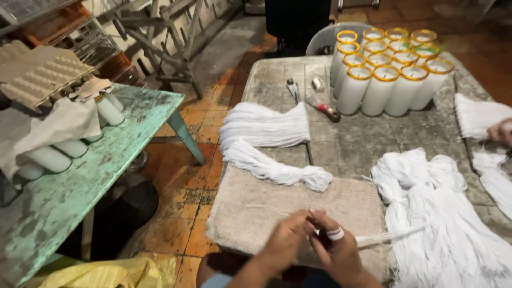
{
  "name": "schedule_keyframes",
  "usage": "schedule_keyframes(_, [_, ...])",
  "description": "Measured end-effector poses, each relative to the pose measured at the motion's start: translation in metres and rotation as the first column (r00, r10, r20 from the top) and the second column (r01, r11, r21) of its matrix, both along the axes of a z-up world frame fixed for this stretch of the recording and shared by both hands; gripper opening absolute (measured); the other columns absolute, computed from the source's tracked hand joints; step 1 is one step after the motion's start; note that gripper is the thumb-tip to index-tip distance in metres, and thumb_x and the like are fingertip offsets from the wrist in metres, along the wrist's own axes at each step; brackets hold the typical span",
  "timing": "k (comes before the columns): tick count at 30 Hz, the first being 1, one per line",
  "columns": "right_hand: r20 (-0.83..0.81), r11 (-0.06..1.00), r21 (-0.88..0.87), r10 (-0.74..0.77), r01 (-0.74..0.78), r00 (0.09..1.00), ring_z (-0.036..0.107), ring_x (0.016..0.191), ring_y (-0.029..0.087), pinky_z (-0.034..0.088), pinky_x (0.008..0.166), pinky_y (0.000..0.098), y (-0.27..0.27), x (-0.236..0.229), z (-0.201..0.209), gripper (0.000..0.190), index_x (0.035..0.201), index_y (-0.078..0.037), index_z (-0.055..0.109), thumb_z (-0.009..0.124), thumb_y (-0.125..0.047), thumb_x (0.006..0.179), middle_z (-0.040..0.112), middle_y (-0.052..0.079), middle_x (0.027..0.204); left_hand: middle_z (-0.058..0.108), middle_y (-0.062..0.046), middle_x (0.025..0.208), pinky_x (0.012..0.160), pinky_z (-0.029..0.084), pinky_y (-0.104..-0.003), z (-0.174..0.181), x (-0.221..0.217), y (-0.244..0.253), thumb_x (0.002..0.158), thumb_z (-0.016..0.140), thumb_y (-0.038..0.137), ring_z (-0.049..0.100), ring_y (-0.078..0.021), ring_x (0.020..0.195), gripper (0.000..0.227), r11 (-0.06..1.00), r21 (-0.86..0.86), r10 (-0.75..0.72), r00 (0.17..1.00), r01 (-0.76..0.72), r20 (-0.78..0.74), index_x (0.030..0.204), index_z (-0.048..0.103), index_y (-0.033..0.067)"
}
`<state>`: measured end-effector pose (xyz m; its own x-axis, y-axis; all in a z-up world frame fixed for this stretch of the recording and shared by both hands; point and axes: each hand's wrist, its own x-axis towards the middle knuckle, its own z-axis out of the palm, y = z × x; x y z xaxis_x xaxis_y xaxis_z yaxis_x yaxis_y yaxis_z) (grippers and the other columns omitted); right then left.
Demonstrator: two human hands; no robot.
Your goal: The person is organizing long white cotton wicks into bundles and tying them with a thin string on a workspace.
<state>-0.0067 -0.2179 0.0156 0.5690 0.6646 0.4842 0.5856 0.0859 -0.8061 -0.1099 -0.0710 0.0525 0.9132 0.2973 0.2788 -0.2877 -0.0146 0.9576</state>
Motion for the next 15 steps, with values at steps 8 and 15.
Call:
schedule_keyframes(8, [0.032, 0.968, 0.231, -0.108, 0.097, 0.994, 0.075, 0.072, 0.006, 0.06, 0.064, 0.0194, -0.003, 0.003, -0.005, 0.061, 0.143, -0.008, 0.053, 0.074, -0.002, 0.086, 0.081, 0.008, 0.101, 0.077, -0.012, 0.114, 0.104, 0.055, -0.03, 0.01, 0.002, -0.015, 0.09, 0.074, 0.007, 0.072, -0.0201, 0.111, 0.021, 0.849, -0.528, -0.09, 0.975, -0.032, -0.204, 0.111, 0.072, 0.0023])
schedule_keyframes(15, [-0.138, 0.949, 0.307, -0.026, 0.067, 0.99, 0.079, 0.095, 0.017, 0.065, 0.087, 0.0264, 0.001, -0.001, -0.002, 0.057, 0.14, -0.005, 0.058, 0.073, 0.002, 0.086, 0.08, 0.013, 0.1, 0.073, -0.005, 0.086, 0.069, 0.05, -0.02, -0.021, 0.007, -0.011, 0.089, 0.079, 0.001, 0.064, -0.01, 0.076, 0.01, 0.771, -0.623, -0.048, 0.963, -0.134, -0.266, 0.089, 0.07, 0.0051])
